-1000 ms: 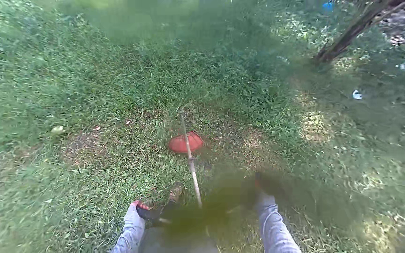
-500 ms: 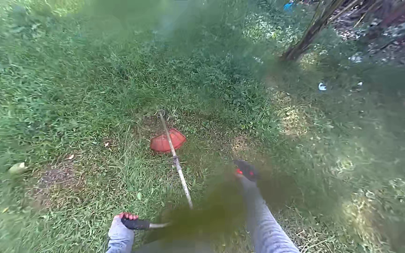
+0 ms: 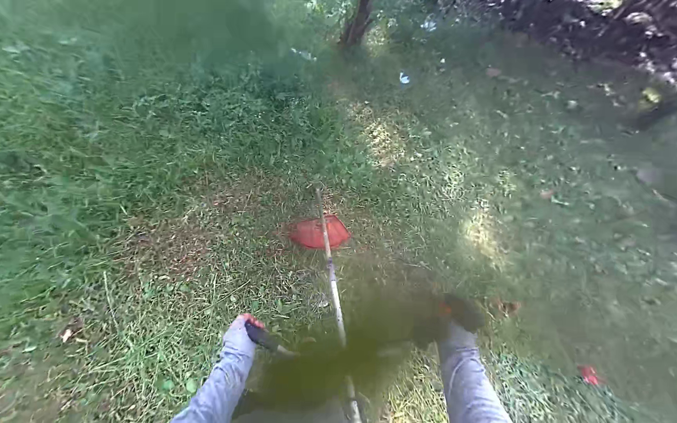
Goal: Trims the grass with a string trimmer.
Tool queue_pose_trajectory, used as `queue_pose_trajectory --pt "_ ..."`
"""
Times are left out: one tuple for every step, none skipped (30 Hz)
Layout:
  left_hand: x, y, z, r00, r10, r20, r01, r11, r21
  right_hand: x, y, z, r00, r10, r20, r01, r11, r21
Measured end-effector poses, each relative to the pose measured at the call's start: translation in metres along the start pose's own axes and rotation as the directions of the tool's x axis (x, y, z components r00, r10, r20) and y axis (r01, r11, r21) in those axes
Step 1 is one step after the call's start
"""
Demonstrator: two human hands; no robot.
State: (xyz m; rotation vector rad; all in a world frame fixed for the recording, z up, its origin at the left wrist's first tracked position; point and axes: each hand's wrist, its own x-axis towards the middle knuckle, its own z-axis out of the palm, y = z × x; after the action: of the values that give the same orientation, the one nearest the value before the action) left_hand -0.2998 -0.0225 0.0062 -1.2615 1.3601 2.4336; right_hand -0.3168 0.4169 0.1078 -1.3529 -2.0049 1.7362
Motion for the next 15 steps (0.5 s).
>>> queue_pose_trajectory --pt "0.011 -0.004 0.023 1.000 -0.013 0.027 0.012 0.999 0.030 0.007 -0.001 -0.013 1.000 -0.002 -0.020 0.003 0.999 0.049" --pt "0.018 -0.007 0.045 0.998 -0.033 0.056 0.029 0.997 0.070 0.006 -0.007 -0.023 0.998 0.011 -0.062 -0.006 0.996 0.084" --pt "0.021 -0.008 0.068 0.996 -0.058 0.075 0.050 0.993 0.103 0.005 -0.015 -0.033 0.995 0.063 -0.073 -0.058 0.996 0.066" --pt "0.023 -0.010 0.091 0.994 -0.079 0.082 0.068 0.990 0.120 0.004 -0.025 -0.042 0.992 0.103 -0.066 -0.101 0.994 0.035" --pt "0.024 -0.010 0.114 0.992 -0.099 0.085 0.087 0.988 0.129 0.013 -0.026 -0.049 0.989 0.105 -0.107 -0.104 0.994 0.014" --pt "0.023 -0.009 0.134 0.988 -0.123 0.090 0.110 0.984 0.138 0.020 -0.029 -0.058 0.988 0.116 -0.101 -0.115 0.993 0.015" --pt "0.025 -0.011 0.149 0.986 -0.143 0.085 0.130 0.981 0.142 0.036 -0.021 -0.066 0.986 0.099 -0.134 -0.096 0.995 0.029" --pt "0.029 -0.015 0.158 0.986 -0.146 0.082 0.133 0.980 0.146 0.049 -0.015 -0.072 0.984 0.088 -0.152 -0.081 0.996 0.047" --pt "0.030 -0.017 0.164 0.988 -0.134 0.074 0.122 0.981 0.154 0.061 -0.013 -0.076 0.985 0.089 -0.148 -0.081 0.995 0.055" --pt "0.031 -0.017 0.168 0.992 -0.114 0.061 0.103 0.981 0.166 0.066 -0.017 -0.075 0.987 0.097 -0.131 -0.092 0.995 0.045" --pt "0.031 -0.017 0.168 0.995 -0.094 0.046 0.085 0.982 0.170 0.068 -0.024 -0.072 0.988 0.111 -0.112 -0.108 0.994 0.028" --pt "0.032 -0.018 0.164 0.996 -0.082 0.033 0.076 0.985 0.157 0.074 -0.024 -0.069 0.990 0.111 -0.088 -0.110 0.994 0.023" --pt "0.033 -0.018 0.158 0.997 -0.071 0.028 0.066 0.986 0.150 0.082 -0.021 -0.066 0.992 0.092 -0.084 -0.092 0.996 -0.004" --pt "0.035 -0.017 0.152 0.998 -0.063 0.014 0.060 0.989 0.136 0.091 -0.021 -0.061 0.995 0.073 -0.066 -0.078 0.993 -0.088" --pt "0.036 -0.016 0.146 0.998 -0.054 -0.013 0.055 0.993 0.109 0.095 -0.026 -0.055 0.997 0.075 -0.028 -0.080 0.976 -0.203"
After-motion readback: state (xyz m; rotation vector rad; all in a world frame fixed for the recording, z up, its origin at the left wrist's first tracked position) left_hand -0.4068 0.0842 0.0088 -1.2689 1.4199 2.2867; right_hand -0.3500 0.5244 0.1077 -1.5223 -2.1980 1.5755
